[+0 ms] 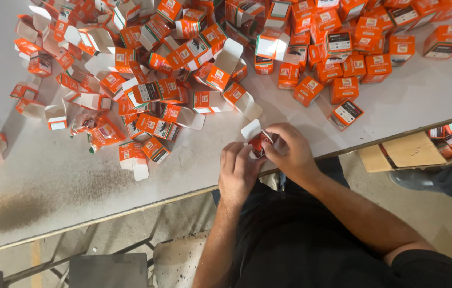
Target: The person picks small orange product boxes from a large pile on the table, opens a white inner carton, places a wrapped item inside, folds the carton closed, and adds it to the finished pile, repeating this packing cycle throughout the clip.
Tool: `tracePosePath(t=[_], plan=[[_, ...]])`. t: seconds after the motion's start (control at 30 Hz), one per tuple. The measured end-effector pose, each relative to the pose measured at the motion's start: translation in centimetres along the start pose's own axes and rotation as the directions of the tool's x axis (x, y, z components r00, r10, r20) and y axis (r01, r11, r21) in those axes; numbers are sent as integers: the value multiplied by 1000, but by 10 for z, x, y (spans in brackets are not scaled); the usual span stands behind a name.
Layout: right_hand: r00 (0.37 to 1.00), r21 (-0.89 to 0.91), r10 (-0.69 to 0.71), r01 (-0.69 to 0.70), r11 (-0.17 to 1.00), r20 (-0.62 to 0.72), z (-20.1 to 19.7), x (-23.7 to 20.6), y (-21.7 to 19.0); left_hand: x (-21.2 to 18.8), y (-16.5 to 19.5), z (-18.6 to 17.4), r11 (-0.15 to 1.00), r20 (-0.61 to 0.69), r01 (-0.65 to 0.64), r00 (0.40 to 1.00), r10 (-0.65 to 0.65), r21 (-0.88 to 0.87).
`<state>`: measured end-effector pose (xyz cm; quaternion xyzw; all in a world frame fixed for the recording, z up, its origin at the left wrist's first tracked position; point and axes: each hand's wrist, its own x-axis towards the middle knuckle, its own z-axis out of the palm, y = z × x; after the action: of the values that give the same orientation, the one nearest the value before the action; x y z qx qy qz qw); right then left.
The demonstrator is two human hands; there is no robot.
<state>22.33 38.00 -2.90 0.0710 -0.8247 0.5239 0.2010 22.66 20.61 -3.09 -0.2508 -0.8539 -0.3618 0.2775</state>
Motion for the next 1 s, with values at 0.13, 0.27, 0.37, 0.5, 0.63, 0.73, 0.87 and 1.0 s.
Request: tracePosePath(t=[0.13,0.27,0.37,0.5,0.63,0.73,0.87,1.0], plan=[[999,-37,-37,36,999,-33,6,0,-8,1,4,-7,991,-46,-131,990,133,28],[951,-214,-303,284,935,-62,4,1,-19,8,10,-10,968,-28,-226,973,230,111],[903,-331,-417,427,841,105,-6,1,-25,9,15,-10,974,-33,-189,980,194,121],[895,-239,-403,440,866,189,-14,1,-16,3,19,-9,999,-36,-13,999,14,39],[974,2,-78,80,997,214,-7,3,8,3,13,-9,994,-48,-23,999,17,-111],[951,191,114,-173,966,287,-3,4,21,4,7,-10,951,168,172,977,-131,-257],[925,156,-18,-45,987,381,-17,5,21,1,6,-6,955,136,128,986,-94,-268],[865,85,-405,398,913,296,-24,6,9,-3,-1,-5,937,100,108,992,-79,-333]])
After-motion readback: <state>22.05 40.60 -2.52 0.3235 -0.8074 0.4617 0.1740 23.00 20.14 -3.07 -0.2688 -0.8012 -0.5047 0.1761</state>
